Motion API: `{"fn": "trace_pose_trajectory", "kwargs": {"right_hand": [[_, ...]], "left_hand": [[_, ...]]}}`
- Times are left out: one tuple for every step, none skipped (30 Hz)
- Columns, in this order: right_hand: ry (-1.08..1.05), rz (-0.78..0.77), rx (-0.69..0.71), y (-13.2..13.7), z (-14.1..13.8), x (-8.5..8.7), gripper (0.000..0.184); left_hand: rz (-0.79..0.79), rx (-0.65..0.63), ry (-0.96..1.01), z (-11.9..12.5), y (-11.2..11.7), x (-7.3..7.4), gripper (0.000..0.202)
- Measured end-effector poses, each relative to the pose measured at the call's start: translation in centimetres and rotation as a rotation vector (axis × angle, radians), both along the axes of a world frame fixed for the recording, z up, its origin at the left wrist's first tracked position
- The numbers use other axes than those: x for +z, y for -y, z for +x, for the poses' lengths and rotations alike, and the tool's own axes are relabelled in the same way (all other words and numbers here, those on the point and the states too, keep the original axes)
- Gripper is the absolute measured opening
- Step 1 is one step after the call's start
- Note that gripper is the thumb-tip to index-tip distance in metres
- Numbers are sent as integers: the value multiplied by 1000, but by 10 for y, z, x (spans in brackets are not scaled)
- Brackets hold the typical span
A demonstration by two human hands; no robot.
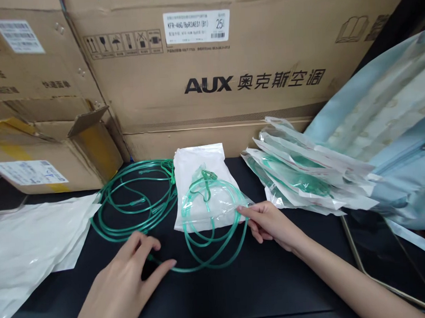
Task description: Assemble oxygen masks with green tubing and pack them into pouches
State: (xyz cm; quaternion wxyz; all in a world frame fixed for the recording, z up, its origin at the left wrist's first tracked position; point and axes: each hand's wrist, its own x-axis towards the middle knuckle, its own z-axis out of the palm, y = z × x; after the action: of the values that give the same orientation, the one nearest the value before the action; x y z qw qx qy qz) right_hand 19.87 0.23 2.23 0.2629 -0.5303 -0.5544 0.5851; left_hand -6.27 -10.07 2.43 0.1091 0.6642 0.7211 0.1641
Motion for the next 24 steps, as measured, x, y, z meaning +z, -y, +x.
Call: {"fn": "trace_pose_trajectory", "kwargs": {"right_hand": [[9, 2, 2, 0, 0, 1, 49], [18, 5, 7, 1, 0, 2, 49], [28, 6, 14, 2, 0, 3, 49], [38, 6, 22, 3, -1, 4, 48], [48, 6, 28, 4, -2, 4, 49], [60, 4, 34, 5, -2, 5, 49], [73, 0, 42, 6, -3, 6, 50], [81, -9, 54, 7, -3, 6, 49], [82, -20, 70, 7, -3, 6, 47], [79, -31, 88, 8, -4, 6, 44], [74, -41, 108, 8, -4, 6, 40], [70, -49, 126, 8, -4, 5, 37], [72, -53, 141, 8, -4, 5, 36], [80, -54, 152, 8, -5, 4, 35], [92, -53, 160, 8, -5, 4, 35], [102, -53, 166, 8, -5, 3, 35], [108, -51, 173, 7, -6, 3, 36], [110, -47, 179, 8, -6, 3, 36], [107, -44, 184, 8, -6, 3, 37], [102, -40, 186, 8, -6, 3, 37], [97, -36, 186, 8, -6, 2, 37], [93, -31, 183, 8, -6, 2, 37], [90, -26, 179, 9, -6, 1, 38], [89, -21, 176, 9, -6, 0, 38]], "left_hand": [[-79, 23, -94, -1, 3, 3, 36], [-147, 51, -179, -1, 4, 6, 39], [-191, 77, -254, -1, 3, 9, 42], [-212, 100, -315, -1, 1, 11, 43], [-218, 121, -353, -2, -2, 12, 43], [-217, 137, -367, -3, -5, 14, 42], [-221, 146, -362, -3, -7, 15, 40], [-230, 146, -341, -4, -9, 15, 37], [-241, 139, -313, -5, -10, 15, 34], [-246, 130, -284, -6, -10, 15, 31], [-243, 122, -259, -6, -9, 14, 29], [-232, 120, -235, -7, -8, 12, 27], [-215, 133, -208, -7, -5, 11, 26], [-197, 157, -175, -8, -1, 9, 24], [-176, 192, -135, -9, 2, 7, 23], [-150, 226, -85, -9, 6, 5, 22], [-116, 245, -27, -9, 10, 3, 22], [-86, 239, 32, -8, 14, 2, 23], [-65, 211, 79, -6, 16, 1, 24], [-61, 162, 113, -3, 17, 1, 25], [-68, 105, 133, 1, 17, 1, 26], [-87, 61, 131, 5, 15, 2, 26], [-103, 30, 117, 9, 12, 4, 25], [-106, 17, 95, 13, 8, 5, 24]]}}
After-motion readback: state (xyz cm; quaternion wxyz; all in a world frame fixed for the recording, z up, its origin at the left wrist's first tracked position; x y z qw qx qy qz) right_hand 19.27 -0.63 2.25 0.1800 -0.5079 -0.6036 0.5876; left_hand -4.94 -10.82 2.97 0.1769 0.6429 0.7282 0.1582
